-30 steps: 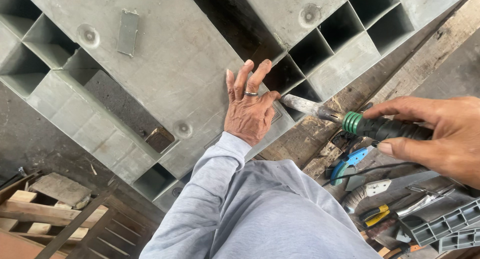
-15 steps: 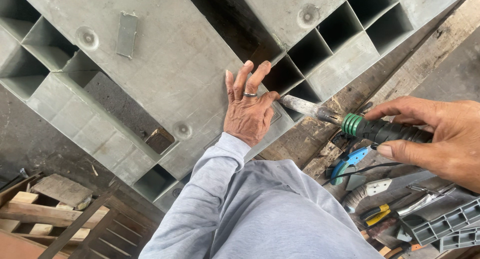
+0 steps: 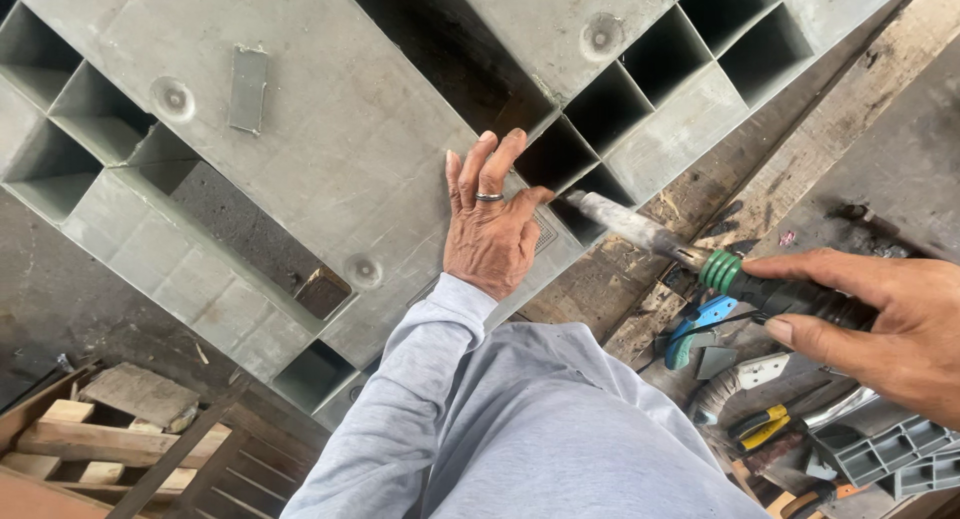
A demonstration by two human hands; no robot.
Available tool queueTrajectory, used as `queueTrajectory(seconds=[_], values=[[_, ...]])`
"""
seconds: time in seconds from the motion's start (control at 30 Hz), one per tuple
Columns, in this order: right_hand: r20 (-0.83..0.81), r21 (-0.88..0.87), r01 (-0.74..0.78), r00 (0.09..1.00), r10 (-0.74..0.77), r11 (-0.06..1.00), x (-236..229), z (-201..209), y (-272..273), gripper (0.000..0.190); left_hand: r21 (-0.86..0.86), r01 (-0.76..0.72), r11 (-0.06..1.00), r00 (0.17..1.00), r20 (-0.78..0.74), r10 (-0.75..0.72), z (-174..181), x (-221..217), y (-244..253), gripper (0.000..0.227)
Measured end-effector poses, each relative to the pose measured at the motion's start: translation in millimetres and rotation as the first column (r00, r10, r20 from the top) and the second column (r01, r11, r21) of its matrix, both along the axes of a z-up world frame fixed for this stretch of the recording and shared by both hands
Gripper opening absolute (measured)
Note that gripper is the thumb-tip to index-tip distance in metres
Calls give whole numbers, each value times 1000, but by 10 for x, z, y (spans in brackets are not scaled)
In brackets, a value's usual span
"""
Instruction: The person uses a soldering iron to heat and pry out small plastic bridges from a large grey plastic pallet. After removing a bridge, they use an angle grinder to smooth the edges of the opening.
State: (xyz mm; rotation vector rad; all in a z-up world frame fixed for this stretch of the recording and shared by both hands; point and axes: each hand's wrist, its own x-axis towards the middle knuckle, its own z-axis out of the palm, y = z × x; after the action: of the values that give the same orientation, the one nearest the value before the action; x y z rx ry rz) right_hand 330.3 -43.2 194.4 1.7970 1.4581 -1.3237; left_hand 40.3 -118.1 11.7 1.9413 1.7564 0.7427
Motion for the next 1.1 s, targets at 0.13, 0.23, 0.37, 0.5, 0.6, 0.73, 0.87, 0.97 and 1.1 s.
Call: queueTrajectory(seconds=[0.13,0.23,0.37,0.5,0.6,0.73,0.87,0.97,1.1], values=[[114,-65,-142,982,149,988,-174,105,99,49,5,-7,1000,1000,-19,7,21,3,8,19],[278,-275,-238,908,314,932,-307,161,201,51,-25,-8,1000,1000,-15,8,34,8,36,16],[85,-145,-197,974,210,970,-397,133,259,50,-25,-4,1000,1000,-15,4,21,10,22,16],[141,-226,-195,963,230,955,-454,118,301,47,-17,-5,1000,1000,-10,5,8,20,29,14],[172,-265,-206,951,256,942,-532,156,311,47,-14,-3,1000,1000,-14,3,6,17,24,13],[215,-362,-201,932,291,910,-606,228,328,48,-16,2,1000,1000,-19,-2,-4,15,23,11],[204,-297,-112,963,178,948,-591,238,304,45,-8,1,1000,1000,-28,-2,-27,18,28,10],[168,-248,5,985,38,969,-530,223,261,43,-15,5,1000,1000,-25,-5,-34,15,17,10],[164,-199,-5,986,38,980,-468,199,230,44,-20,10,1000,1000,-14,-10,-40,9,22,11]])
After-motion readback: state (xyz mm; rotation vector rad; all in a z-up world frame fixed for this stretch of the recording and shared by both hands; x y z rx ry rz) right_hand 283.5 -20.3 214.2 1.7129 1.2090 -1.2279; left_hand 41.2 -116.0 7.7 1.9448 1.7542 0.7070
